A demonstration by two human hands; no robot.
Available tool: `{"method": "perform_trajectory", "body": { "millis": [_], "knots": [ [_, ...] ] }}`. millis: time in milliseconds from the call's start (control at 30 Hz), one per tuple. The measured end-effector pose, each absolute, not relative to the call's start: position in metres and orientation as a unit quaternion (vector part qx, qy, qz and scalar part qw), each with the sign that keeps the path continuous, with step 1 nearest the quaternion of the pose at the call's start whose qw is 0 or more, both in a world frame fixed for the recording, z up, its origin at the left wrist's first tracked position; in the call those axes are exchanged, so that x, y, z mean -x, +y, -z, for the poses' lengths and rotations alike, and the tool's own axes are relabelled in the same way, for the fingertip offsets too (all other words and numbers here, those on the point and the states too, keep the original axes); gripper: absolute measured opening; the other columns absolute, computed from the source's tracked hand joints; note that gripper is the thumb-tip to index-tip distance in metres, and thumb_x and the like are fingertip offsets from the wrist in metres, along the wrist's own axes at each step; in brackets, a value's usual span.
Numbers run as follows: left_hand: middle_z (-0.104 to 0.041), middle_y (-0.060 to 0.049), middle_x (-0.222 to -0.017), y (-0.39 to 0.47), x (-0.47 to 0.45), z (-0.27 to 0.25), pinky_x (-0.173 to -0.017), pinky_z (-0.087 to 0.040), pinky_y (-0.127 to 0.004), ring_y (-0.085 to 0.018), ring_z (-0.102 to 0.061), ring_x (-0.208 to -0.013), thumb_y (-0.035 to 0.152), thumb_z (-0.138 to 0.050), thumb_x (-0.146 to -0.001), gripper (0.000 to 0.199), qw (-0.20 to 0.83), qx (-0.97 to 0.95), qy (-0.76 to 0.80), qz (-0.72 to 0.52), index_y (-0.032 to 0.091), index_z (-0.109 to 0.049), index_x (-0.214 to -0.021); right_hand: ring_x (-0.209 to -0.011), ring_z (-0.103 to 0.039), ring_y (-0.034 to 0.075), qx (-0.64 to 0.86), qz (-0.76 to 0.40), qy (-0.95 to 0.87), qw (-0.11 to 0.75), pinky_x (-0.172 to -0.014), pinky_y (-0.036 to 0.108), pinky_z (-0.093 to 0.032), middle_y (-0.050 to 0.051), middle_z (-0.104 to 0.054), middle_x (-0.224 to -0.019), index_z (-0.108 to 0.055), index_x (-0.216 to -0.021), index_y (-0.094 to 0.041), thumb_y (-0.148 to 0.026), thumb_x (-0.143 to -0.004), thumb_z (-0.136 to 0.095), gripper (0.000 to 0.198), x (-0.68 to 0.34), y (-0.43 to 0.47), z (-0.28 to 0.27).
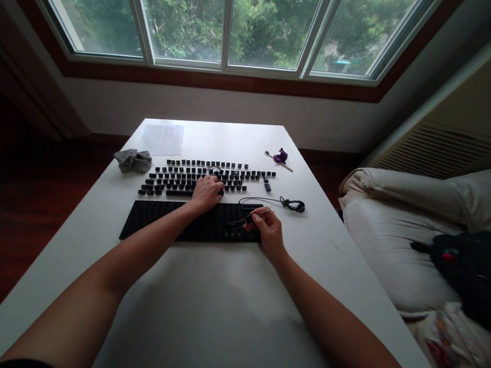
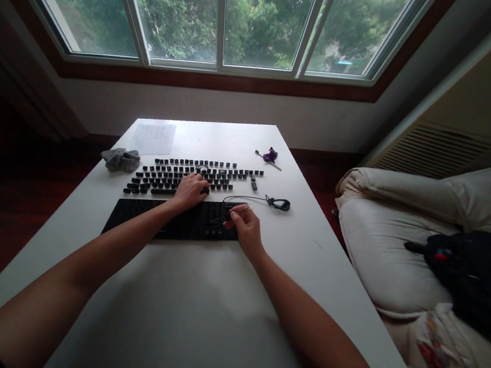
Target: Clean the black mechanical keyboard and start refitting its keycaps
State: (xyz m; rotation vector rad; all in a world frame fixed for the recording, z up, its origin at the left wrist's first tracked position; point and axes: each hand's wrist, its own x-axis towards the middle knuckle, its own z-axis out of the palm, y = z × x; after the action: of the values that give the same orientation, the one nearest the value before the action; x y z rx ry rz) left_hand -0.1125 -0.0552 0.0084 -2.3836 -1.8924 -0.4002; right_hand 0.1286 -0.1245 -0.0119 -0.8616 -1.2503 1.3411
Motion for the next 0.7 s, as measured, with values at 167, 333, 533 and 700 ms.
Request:
{"method": "perform_trajectory", "body": {
  "millis": [167,333,533,700],
  "knots": [
    [-0.062,-0.01,-0.106,-0.06,0.113,-0.01,-0.088,-0.039,-0.041,-0.03,-0.052,-0.107,0.03,-0.069,-0.084,0.019,0.043,0.772,-0.615,0.154,0.024,-0.071,-0.102,-0.061,-0.07,0.017,0.354,-0.553,-0.537,0.53,-0.059,0.027,-0.056,-0.002,-0.066,-0.071,-0.062,-0.094,-0.021,-0.044,-0.086,-0.07,0.026,-0.128,-0.126,0.008],
    [-0.061,-0.009,-0.105,-0.085,0.112,-0.011,-0.088,-0.04,-0.042,-0.028,-0.054,-0.104,0.032,-0.059,-0.093,0.017,0.05,0.764,-0.606,0.215,0.024,-0.069,-0.104,-0.073,-0.071,0.018,0.352,-0.486,-0.636,0.486,-0.064,0.029,-0.056,0.002,-0.069,-0.081,-0.066,-0.096,-0.02,-0.046,-0.088,-0.069,0.027,-0.13,-0.128,-0.002],
    [-0.061,-0.008,-0.106,-0.133,0.12,0.0,-0.091,-0.044,-0.041,-0.026,-0.054,-0.102,0.03,-0.057,-0.095,0.017,0.01,0.803,-0.555,0.218,0.024,-0.069,-0.106,-0.071,-0.069,0.017,0.336,-0.448,-0.699,0.445,-0.065,0.028,-0.054,0.002,-0.07,-0.082,-0.063,-0.096,-0.02,-0.043,-0.088,-0.07,0.025,-0.124,-0.124,-0.015],
    [-0.061,-0.007,-0.109,-0.147,0.123,0.005,-0.095,-0.045,-0.042,-0.025,-0.054,-0.104,0.028,-0.057,-0.094,0.021,0.002,0.812,-0.542,0.217,0.024,-0.067,-0.113,-0.062,-0.061,0.014,0.307,-0.395,-0.798,0.336,-0.06,0.025,-0.046,-0.001,-0.066,-0.071,-0.062,-0.092,-0.02,-0.037,-0.091,-0.065,0.018,-0.108,-0.115,-0.031]
  ]
}}
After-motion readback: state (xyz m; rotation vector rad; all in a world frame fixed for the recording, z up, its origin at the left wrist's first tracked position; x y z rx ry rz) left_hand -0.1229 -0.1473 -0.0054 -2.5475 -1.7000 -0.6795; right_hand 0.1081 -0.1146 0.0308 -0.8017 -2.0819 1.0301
